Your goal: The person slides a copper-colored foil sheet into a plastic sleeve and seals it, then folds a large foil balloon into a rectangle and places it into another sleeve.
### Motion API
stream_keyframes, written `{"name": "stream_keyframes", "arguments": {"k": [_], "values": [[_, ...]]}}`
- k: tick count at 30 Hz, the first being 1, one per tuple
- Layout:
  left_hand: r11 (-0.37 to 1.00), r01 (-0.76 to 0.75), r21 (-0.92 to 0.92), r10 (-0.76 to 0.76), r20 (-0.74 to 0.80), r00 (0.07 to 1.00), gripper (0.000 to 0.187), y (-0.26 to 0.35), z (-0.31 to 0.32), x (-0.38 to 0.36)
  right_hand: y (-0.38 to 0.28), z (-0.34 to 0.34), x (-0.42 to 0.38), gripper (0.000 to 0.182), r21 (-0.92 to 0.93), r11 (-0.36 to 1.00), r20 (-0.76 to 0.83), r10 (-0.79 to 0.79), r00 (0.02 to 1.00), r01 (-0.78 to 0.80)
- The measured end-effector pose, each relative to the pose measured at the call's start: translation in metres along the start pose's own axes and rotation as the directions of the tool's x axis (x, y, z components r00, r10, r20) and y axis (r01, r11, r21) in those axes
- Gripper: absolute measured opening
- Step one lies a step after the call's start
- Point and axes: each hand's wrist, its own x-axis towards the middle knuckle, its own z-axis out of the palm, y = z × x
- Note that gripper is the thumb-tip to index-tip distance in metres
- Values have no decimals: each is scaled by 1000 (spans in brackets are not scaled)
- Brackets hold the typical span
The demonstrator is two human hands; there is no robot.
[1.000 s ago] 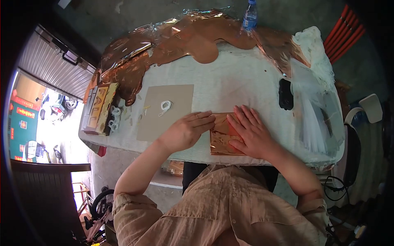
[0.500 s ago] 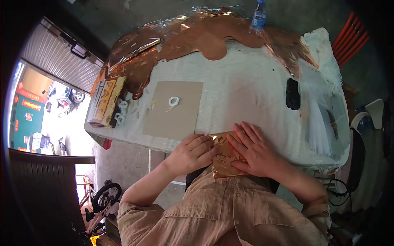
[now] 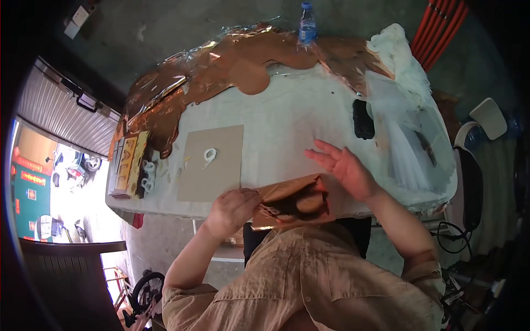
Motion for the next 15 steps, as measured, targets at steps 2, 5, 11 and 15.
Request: {"name": "stream_keyframes", "arguments": {"k": [2, 5, 11, 15], "values": [[943, 255, -215, -275, -68, 959, 23, 1, -6, 3, -10, -7, -1, 58, -1, 999, 13, 38, 999, -38], [667, 657, -352, -689, 45, 723, 15, 0, 3, -6, 4, -21, 3, 52, 171, 965, 95, 185, 978, -199], [-4, 378, -926, -844, 206, 495, 17, -2, 30, 27, 4, 22, 37, 32, 67, 972, -111, 232, 966, -225], [-241, 215, -946, -810, 318, 493, 19, -5, 34, 28, 18, 33, 54, 21, 58, 969, -280, 247, 928, -240]]}}
